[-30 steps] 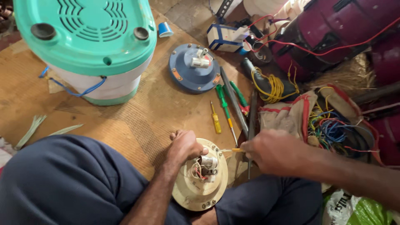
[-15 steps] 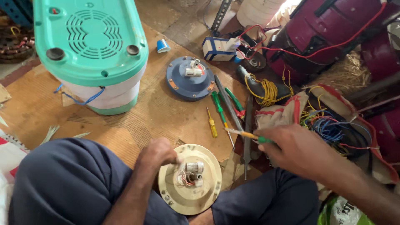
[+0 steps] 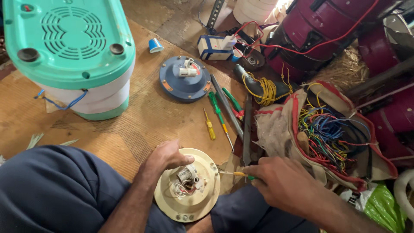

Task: The person sits on the floor of a repair workshop servicing a ceiling fan motor assembly. They unscrew fasteners from the fan's lower cover with a screwdriver, apply oil from a small bottle to the motor bearing, tap components with a hammer, and work the winding and shaft by hand before lifting the cover off.

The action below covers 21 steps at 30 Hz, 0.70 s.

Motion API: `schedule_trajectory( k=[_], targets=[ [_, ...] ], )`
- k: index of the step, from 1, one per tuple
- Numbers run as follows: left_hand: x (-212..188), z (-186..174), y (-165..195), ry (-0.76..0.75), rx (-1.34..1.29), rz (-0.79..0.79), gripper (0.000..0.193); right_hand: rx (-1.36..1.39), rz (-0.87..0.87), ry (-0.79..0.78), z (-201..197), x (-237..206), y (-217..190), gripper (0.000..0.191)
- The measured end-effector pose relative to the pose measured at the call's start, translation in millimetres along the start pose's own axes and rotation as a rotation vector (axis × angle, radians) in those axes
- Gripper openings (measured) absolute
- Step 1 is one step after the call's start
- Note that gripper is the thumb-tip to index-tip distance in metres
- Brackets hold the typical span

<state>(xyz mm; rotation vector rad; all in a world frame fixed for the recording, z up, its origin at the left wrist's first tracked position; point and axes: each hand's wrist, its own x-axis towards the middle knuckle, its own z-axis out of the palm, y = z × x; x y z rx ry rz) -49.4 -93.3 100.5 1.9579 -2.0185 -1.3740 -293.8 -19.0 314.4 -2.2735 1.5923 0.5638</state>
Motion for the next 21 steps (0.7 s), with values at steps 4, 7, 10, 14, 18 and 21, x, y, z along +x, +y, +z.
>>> schedule_trajectory(
  k=[4, 7, 10, 14, 18, 21],
  targets=[
    [-9, -7, 3, -0.021, 0.041, -0.043, 0.082, -0.019, -0.013, 0.027, -3, 8, -8, 0.046],
    [-10, -10, 11, 0.029, 0.008, -0.022, 0.079, -0.049, 0.027, -0.008, -4, 16, -13, 0.045],
    [-8, -8, 16, -0.025, -0.016, 0.015, 0.076, -0.079, -0.019, 0.001, -3, 20, -16, 0.045],
    [-2, -7, 14, -0.049, -0.005, 0.047, 0.074, -0.104, -0.029, 0.013, -3, 24, -20, 0.044],
    [2, -8, 14, -0.075, 0.025, 0.050, 0.073, -0.101, -0.016, 0.002, -3, 27, -23, 0.044],
    [0, -10, 17, -0.116, 0.016, 0.030, 0.070, -0.124, -0.017, -0.032, 1, 29, -19, 0.044]
  ],
)
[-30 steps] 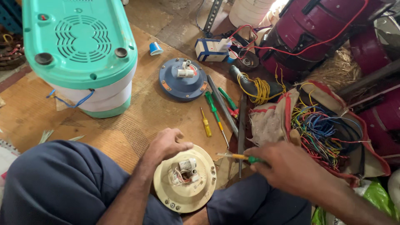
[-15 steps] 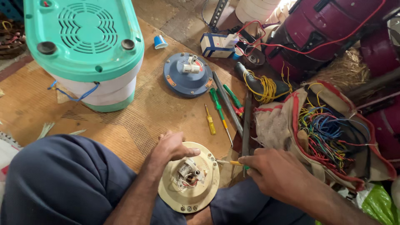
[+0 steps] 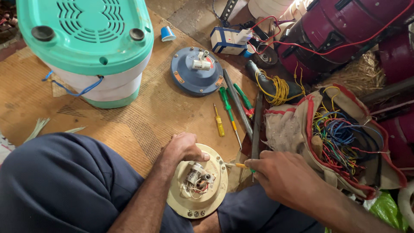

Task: The person sits on the floor of a repair workshop servicing a ceiling fan motor assembly. They unscrew fasteners from the fan's lower cover with a screwdriver, apply oil from a small bottle to the motor bearing, tap components with a hammer, and work the winding and shaft by hand before lifting the cover off.

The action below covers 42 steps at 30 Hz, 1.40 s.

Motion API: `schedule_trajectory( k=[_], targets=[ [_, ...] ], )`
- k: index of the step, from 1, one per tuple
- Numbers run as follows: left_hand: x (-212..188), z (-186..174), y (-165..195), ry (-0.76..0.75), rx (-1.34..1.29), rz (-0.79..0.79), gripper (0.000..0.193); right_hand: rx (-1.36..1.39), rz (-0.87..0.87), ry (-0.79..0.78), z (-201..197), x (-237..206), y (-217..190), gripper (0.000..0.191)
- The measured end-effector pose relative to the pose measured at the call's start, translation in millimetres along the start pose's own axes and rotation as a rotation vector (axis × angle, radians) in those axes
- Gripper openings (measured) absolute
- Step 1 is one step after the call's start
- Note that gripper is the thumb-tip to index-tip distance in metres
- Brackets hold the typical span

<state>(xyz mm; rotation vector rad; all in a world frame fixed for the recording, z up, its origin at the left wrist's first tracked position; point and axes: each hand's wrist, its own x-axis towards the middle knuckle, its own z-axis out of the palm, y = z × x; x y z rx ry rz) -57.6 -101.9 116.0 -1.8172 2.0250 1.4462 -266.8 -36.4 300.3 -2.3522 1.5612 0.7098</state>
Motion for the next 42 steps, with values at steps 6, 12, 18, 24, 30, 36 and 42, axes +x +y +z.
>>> schedule_trajectory(
  k=[6, 12, 18, 24, 30, 36, 42],
  targets=[
    [-2, -1, 6, -0.034, -0.011, -0.098, 0.082, -0.178, -0.511, 0.210, 10, 10, 13, 0.055],
    [6, 8, 8, -0.033, -0.072, -0.125, 0.088, -0.411, -0.453, -0.187, 5, 25, 9, 0.051],
    [19, 17, 9, -0.037, -0.050, -0.137, 0.079, -0.074, -0.036, -0.125, 0, 26, -2, 0.043],
    [22, 18, -15, 0.172, -0.023, -0.093, 0.079, -0.070, -0.029, -0.113, -31, 18, 11, 0.037],
    [3, 3, -46, 0.486, -0.182, -0.278, 0.076, 0.410, 0.110, 0.371, -13, -13, 53, 0.045],
    [-17, -11, -58, 0.399, -0.136, -0.359, 0.069, 0.487, 0.125, 0.537, 73, -12, 51, 0.043],
    [-16, -10, -58, 0.425, -0.275, -0.308, 0.050, 0.585, 0.226, 0.787, 132, 40, 21, 0.043]
  ],
)
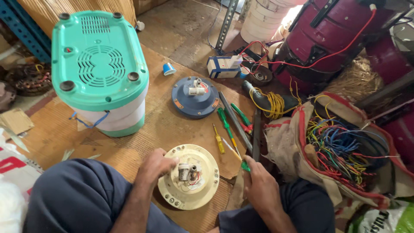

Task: The person sits on the floor of a repair workshop servicing a ceiling fan motor assembly. They unscrew fasteners from the fan's lower cover with a screwdriver, apply oil from a small bottle to the motor bearing, tap components with a hammer, and work the winding and shaft by hand before lifting the cover off.

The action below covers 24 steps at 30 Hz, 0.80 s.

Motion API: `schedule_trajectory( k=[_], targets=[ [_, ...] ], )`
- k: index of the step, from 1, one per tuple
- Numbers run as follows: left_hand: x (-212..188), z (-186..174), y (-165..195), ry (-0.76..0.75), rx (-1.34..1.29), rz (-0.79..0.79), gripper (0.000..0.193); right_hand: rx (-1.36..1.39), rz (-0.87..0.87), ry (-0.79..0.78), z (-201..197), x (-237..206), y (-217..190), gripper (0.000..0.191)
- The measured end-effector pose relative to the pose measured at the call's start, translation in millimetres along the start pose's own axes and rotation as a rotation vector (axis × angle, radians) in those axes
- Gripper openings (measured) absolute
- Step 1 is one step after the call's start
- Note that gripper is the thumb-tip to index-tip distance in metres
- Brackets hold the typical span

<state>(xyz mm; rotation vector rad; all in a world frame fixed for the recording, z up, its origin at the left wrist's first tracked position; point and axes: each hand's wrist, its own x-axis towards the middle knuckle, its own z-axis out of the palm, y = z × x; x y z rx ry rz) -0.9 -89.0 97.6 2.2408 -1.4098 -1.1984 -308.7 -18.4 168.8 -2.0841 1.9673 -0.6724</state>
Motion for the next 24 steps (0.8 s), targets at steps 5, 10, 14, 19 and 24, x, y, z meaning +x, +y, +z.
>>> schedule_trajectory(
  k=[5, 10, 14, 19, 24],
  targets=[
    [-7, 1, -3, -0.023, -0.139, -0.068, 0.049, -0.083, -0.106, 0.233, 38, 8, 15, 0.039],
    [-10, -2, -3, -0.029, -0.091, -0.106, 0.055, 0.241, 0.334, -0.195, 77, 20, -8, 0.031],
    [-15, -4, -2, -0.037, -0.130, -0.136, 0.052, 0.460, 0.539, -0.358, 81, 23, -26, 0.041],
    [-21, -8, 7, 0.013, -0.344, -0.077, 0.047, 0.598, 0.556, -0.388, 59, 31, -39, 0.049],
    [-13, -6, 14, 0.044, -0.250, -0.052, 0.044, 0.553, 0.567, -0.382, 57, 51, -46, 0.052]
  ],
)
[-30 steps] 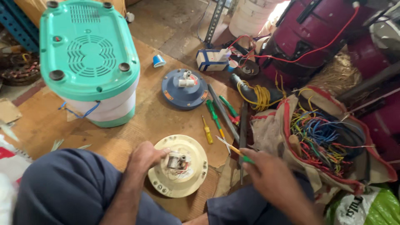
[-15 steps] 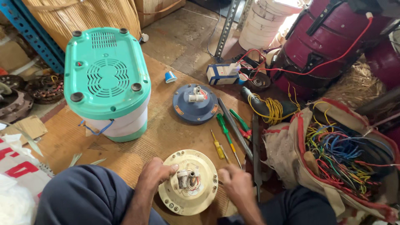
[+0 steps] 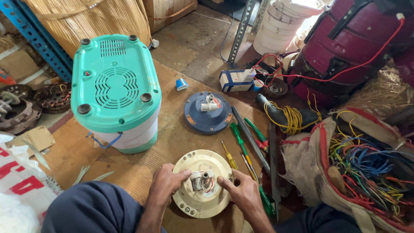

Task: The person sits on the floor of a repair workshop servicing a ceiling fan motor assembly. They unscrew fasteners from the fan's lower cover with a screwdriver, apply oil from a small bottle to the motor bearing, tap components with a hammer, and work the winding and shaft by hand before lifting the cover off.

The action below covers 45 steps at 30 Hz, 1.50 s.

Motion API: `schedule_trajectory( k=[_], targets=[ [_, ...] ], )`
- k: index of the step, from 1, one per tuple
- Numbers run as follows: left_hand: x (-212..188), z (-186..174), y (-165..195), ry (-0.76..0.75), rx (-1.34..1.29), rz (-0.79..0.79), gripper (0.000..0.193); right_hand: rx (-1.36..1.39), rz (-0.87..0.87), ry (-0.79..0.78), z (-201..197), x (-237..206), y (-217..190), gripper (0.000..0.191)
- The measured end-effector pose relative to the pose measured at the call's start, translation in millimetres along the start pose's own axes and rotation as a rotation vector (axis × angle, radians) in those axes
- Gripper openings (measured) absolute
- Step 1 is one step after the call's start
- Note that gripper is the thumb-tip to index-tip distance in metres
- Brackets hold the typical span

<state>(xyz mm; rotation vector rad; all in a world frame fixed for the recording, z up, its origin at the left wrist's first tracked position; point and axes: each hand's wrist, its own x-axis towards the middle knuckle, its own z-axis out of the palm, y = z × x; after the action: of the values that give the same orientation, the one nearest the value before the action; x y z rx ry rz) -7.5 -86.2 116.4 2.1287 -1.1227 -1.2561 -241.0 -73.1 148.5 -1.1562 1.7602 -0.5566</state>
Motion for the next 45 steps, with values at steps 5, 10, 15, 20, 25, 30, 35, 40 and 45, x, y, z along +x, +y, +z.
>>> schedule_trajectory(
  k=[5, 10, 15, 20, 25, 30, 35, 40, 45],
  targets=[
    [11, 10, -11, 0.185, 0.170, 0.182, 0.055, -0.303, -0.191, 0.009, 0, 23, 9, 0.062],
    [6, 9, -9, 0.016, 0.027, -0.072, 0.053, -0.275, -0.268, 0.078, 5, 30, 13, 0.074],
    [-9, -3, 5, 0.080, 0.032, -0.015, 0.051, -0.125, -0.336, 0.151, 4, 19, -2, 0.081],
    [9, 5, -11, 0.101, -0.075, 0.000, 0.049, -0.172, -0.265, 0.122, -1, 22, -7, 0.056],
    [50, 25, -26, 0.095, 0.289, -0.029, 0.064, -0.386, -0.283, 0.173, 16, 38, 2, 0.061],
    [36, 23, -32, 0.099, 0.049, -0.050, 0.063, -0.409, -0.390, 0.161, 18, 45, 17, 0.068],
    [3, 12, -5, 0.487, 0.249, 0.263, 0.061, -0.044, -0.314, 0.171, -5, 35, 25, 0.050],
    [-43, 2, 28, 0.341, -0.103, 0.729, 0.023, -0.094, -0.315, 0.484, -65, 30, 12, 0.034],
    [-67, 22, 45, 0.423, 0.007, 0.804, 0.021, -0.071, -0.191, 0.407, -74, 29, 9, 0.028]
  ],
)
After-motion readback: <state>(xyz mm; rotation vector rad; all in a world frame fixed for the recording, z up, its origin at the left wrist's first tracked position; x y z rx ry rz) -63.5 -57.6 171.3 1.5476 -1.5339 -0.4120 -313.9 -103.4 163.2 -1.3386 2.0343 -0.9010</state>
